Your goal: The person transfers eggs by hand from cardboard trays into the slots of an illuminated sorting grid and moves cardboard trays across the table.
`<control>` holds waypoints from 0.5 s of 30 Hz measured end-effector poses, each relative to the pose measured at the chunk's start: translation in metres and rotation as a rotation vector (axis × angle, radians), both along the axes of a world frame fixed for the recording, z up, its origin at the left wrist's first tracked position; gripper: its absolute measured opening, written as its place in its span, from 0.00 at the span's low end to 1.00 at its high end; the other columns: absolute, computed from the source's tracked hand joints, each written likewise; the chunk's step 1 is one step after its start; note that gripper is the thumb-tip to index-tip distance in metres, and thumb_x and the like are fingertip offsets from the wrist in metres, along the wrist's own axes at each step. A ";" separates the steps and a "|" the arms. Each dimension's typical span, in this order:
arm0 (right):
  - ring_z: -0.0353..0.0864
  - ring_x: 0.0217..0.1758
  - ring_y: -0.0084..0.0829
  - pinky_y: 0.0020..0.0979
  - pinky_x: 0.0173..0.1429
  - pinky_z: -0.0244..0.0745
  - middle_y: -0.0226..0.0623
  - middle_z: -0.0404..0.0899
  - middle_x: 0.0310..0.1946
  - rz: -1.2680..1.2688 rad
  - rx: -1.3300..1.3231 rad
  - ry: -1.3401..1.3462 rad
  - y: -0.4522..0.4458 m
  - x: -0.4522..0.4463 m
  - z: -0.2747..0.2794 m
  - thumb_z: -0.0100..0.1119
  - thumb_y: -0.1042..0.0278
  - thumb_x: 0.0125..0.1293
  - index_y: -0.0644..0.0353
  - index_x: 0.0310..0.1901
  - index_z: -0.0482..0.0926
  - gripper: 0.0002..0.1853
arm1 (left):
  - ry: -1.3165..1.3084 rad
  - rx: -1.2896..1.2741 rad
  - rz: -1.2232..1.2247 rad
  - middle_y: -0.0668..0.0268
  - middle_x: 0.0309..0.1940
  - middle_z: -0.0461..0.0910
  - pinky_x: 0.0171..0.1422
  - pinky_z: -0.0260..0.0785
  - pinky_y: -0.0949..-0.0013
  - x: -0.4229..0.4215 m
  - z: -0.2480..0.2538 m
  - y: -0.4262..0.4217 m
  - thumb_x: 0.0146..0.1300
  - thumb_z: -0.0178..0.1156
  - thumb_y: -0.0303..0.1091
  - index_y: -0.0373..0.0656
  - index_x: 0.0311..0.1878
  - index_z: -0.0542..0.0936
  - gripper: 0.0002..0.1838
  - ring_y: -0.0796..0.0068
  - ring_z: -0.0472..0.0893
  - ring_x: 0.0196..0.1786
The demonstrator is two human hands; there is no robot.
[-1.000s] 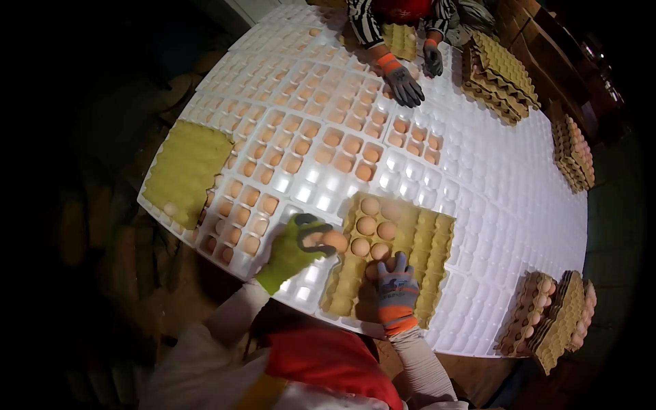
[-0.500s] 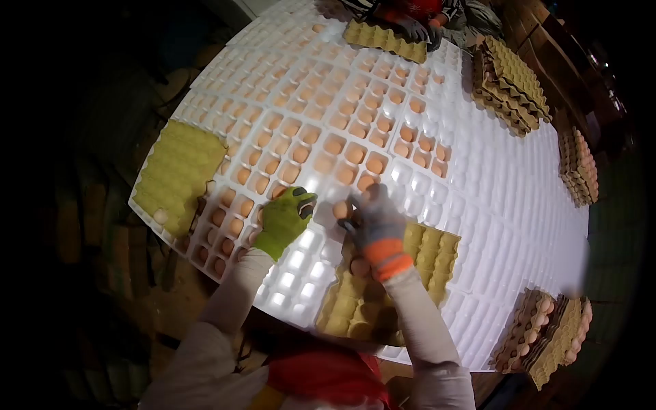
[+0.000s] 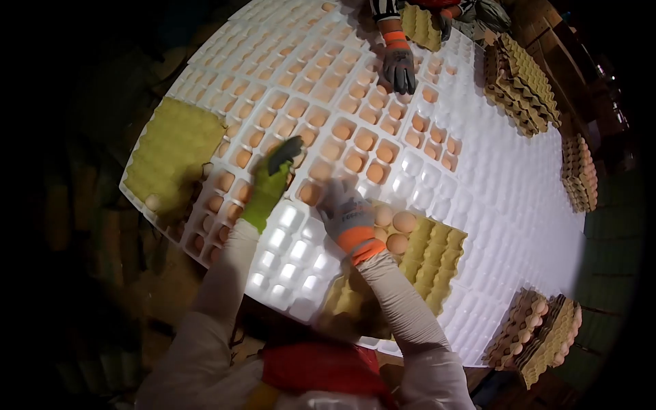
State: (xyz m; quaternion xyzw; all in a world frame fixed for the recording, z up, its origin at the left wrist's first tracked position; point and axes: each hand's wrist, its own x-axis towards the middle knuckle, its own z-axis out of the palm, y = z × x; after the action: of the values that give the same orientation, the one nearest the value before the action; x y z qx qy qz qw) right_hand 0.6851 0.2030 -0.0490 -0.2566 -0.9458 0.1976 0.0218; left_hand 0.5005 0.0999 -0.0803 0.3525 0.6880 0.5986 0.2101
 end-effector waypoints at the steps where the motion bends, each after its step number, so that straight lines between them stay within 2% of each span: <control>1: 0.81 0.49 0.52 0.48 0.49 0.77 0.45 0.75 0.53 -0.051 -0.142 0.207 -0.011 -0.002 0.025 0.64 0.53 0.65 0.55 0.62 0.71 0.27 | -0.298 0.071 0.125 0.62 0.64 0.80 0.66 0.70 0.71 -0.005 0.003 -0.012 0.73 0.52 0.27 0.38 0.71 0.74 0.23 0.73 0.80 0.61; 3: 0.80 0.50 0.49 0.48 0.51 0.75 0.43 0.76 0.51 -0.033 -0.077 0.368 -0.038 -0.021 0.021 0.66 0.55 0.63 0.54 0.57 0.74 0.24 | -0.380 0.270 0.201 0.61 0.64 0.79 0.68 0.70 0.68 -0.019 0.013 -0.029 0.79 0.49 0.36 0.35 0.72 0.71 0.24 0.69 0.80 0.63; 4: 0.79 0.52 0.45 0.47 0.55 0.73 0.41 0.76 0.50 0.052 -0.016 0.405 -0.054 -0.032 0.014 0.65 0.57 0.62 0.52 0.54 0.77 0.20 | -0.318 0.304 0.240 0.61 0.65 0.78 0.69 0.70 0.67 -0.023 0.001 -0.039 0.80 0.48 0.38 0.36 0.73 0.70 0.24 0.69 0.80 0.63; 5: 0.77 0.54 0.43 0.46 0.60 0.70 0.39 0.75 0.49 0.161 0.056 0.316 -0.068 -0.043 -0.011 0.64 0.58 0.63 0.51 0.52 0.79 0.17 | -0.362 0.305 0.266 0.61 0.65 0.78 0.70 0.71 0.66 -0.017 0.016 -0.046 0.80 0.48 0.38 0.37 0.73 0.69 0.24 0.70 0.79 0.63; 6: 0.75 0.57 0.44 0.46 0.64 0.67 0.39 0.75 0.50 0.253 0.076 0.244 -0.076 -0.047 -0.022 0.64 0.58 0.64 0.52 0.53 0.79 0.17 | -0.246 0.209 0.292 0.61 0.64 0.78 0.69 0.72 0.66 -0.009 0.031 -0.049 0.80 0.49 0.36 0.37 0.73 0.69 0.24 0.70 0.80 0.63; 7: 0.72 0.60 0.45 0.47 0.68 0.64 0.39 0.76 0.51 0.164 0.044 0.248 -0.085 -0.042 -0.022 0.63 0.58 0.64 0.52 0.55 0.79 0.18 | -0.217 0.252 0.257 0.61 0.63 0.78 0.68 0.72 0.66 -0.007 0.029 -0.057 0.79 0.49 0.33 0.36 0.72 0.71 0.22 0.70 0.80 0.62; 8: 0.70 0.63 0.47 0.48 0.70 0.64 0.40 0.76 0.53 0.040 -0.115 0.403 -0.085 -0.027 0.000 0.61 0.59 0.66 0.53 0.57 0.79 0.19 | -0.189 0.295 0.232 0.61 0.62 0.79 0.68 0.72 0.67 -0.005 0.026 -0.061 0.78 0.50 0.30 0.35 0.70 0.72 0.21 0.71 0.80 0.61; 10: 0.73 0.61 0.46 0.47 0.64 0.69 0.40 0.75 0.54 -0.098 0.000 0.385 -0.073 0.026 0.029 0.63 0.58 0.65 0.54 0.59 0.79 0.21 | 0.252 0.112 0.105 0.61 0.60 0.81 0.67 0.71 0.67 0.023 0.034 -0.060 0.75 0.52 0.25 0.34 0.66 0.76 0.19 0.73 0.80 0.60; 12: 0.77 0.56 0.44 0.46 0.57 0.75 0.41 0.75 0.55 -0.221 -0.055 0.538 -0.043 0.094 0.072 0.69 0.56 0.60 0.53 0.57 0.79 0.24 | -0.027 -0.023 -0.112 0.64 0.54 0.84 0.64 0.72 0.68 0.083 0.054 -0.048 0.67 0.62 0.24 0.35 0.61 0.80 0.19 0.76 0.81 0.57; 13: 0.78 0.53 0.44 0.45 0.54 0.76 0.41 0.76 0.54 -0.215 -0.017 0.369 -0.028 0.126 0.078 0.72 0.56 0.56 0.52 0.56 0.80 0.26 | -0.096 -0.041 -0.251 0.64 0.52 0.85 0.62 0.74 0.66 0.112 0.076 -0.036 0.64 0.66 0.25 0.40 0.60 0.82 0.20 0.70 0.83 0.55; 14: 0.79 0.51 0.44 0.44 0.51 0.77 0.42 0.77 0.53 -0.213 0.018 0.200 -0.020 0.149 0.081 0.75 0.56 0.53 0.52 0.55 0.80 0.28 | 0.439 -0.045 -0.371 0.64 0.51 0.85 0.58 0.76 0.61 0.130 0.081 -0.027 0.62 0.69 0.30 0.47 0.58 0.83 0.19 0.62 0.84 0.52; 15: 0.80 0.51 0.45 0.44 0.52 0.77 0.43 0.77 0.52 -0.200 0.047 0.057 -0.020 0.159 0.078 0.76 0.55 0.52 0.52 0.55 0.81 0.28 | 0.583 -0.116 -0.466 0.64 0.48 0.84 0.53 0.75 0.57 0.148 0.081 -0.019 0.58 0.72 0.37 0.51 0.54 0.84 0.20 0.56 0.82 0.48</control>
State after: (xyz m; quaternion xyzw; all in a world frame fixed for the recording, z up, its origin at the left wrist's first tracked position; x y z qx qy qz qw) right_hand 0.8438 0.1826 0.0287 -0.3436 -0.9189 0.1792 0.0745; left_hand 0.6483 0.0804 0.0004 0.6427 0.6530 0.3693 0.1554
